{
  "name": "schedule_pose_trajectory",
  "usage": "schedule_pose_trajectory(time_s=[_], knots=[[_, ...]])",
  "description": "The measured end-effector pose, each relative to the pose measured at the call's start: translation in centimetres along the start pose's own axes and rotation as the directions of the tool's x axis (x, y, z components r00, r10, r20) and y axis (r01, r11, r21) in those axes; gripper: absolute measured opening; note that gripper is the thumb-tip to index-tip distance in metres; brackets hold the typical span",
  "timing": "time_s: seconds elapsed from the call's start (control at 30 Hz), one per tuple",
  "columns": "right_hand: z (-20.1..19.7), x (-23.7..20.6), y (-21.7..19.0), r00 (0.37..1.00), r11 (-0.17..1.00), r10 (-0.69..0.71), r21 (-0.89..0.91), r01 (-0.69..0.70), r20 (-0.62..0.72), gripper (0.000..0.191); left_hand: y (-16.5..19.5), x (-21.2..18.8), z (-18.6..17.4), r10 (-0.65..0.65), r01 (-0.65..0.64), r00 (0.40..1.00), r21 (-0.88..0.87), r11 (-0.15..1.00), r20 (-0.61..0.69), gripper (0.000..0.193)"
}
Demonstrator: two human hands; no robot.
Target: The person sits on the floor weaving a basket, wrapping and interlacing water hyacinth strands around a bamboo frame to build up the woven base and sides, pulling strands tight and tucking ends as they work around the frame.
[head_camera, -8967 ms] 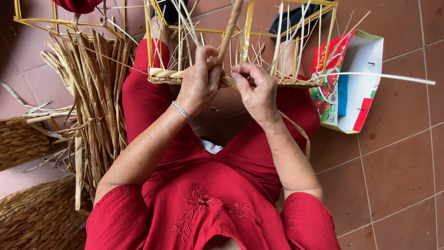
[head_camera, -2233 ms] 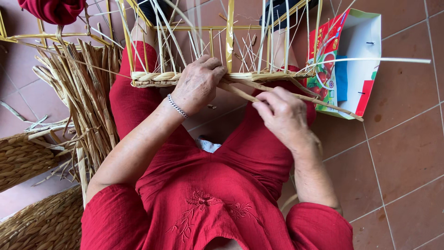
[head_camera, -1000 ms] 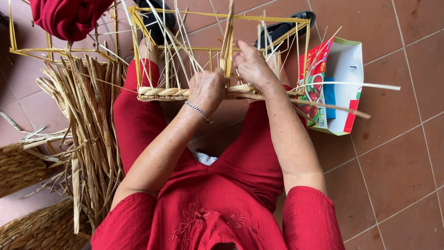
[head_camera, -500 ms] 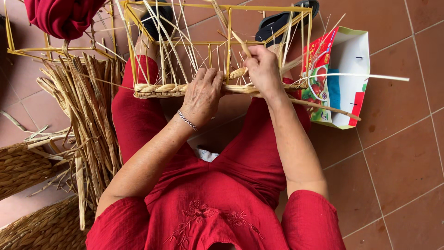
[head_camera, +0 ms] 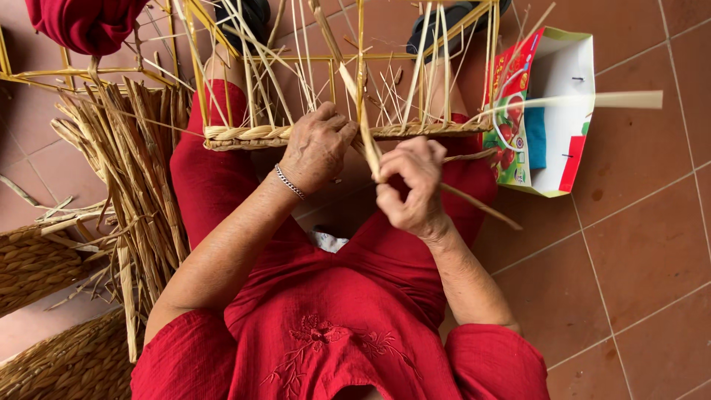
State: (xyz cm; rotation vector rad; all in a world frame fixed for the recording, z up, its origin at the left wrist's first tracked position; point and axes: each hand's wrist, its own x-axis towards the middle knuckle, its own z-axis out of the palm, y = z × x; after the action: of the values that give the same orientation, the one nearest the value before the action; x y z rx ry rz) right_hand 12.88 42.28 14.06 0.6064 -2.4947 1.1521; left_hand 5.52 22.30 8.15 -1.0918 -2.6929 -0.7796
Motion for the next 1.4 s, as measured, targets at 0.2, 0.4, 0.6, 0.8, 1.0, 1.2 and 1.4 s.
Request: schedule_pose_trajectory(time_s=[0.2,0.4,0.6,0.8,1.0,1.2,1.4], knots=[[-0.4,-0.6,1.4,0.545,0.555,0.74,0.101,-0.826,0.395,0.019,0.3,-0.1,-0.7,-0.02,0.02,0.999,-0.002,1.0,-0.044,0.025],[-4.2,-4.3,4.0,0.478,-0.239,0.843,0.968,-0.078,0.246,0.029,0.5,0.7,-2.1,-0.125,0.124,0.992,-0.149,0.981,0.001,0.032],[-3.8,-8.5,4.7,0.621,0.336,0.656,0.572,-0.749,0.428,0.048,-0.4,3.1,-2.0,-0.342,0.353,0.935,-0.29,0.89,0.09,0.013],[-7.7,-11.2,8.2,0.742,0.042,0.67,0.999,-0.006,-0.023,0.023,-0.6,5.1,0.0,-0.427,0.444,0.892,-0.109,0.889,0.148,0.014],[-12.6,-15.6,10.4,0.63,0.133,0.742,0.972,0.193,-0.227,0.021,-1.1,6.5,1.0,-0.497,0.516,0.856,-0.193,0.835,0.141,0.014],[-15.1,-19.7,12.0,0.47,0.289,0.813,0.939,0.184,-0.343,0.024,-1.3,8.8,1.8,-0.611,0.648,0.755,-0.124,0.752,0.236,0.013],[-12.5,-23.4,15.6,0.381,0.212,0.892,0.969,0.125,-0.244,0.024,-4.3,10.8,2.7,-0.718,0.802,0.559,-0.489,0.343,0.415,0.015]])
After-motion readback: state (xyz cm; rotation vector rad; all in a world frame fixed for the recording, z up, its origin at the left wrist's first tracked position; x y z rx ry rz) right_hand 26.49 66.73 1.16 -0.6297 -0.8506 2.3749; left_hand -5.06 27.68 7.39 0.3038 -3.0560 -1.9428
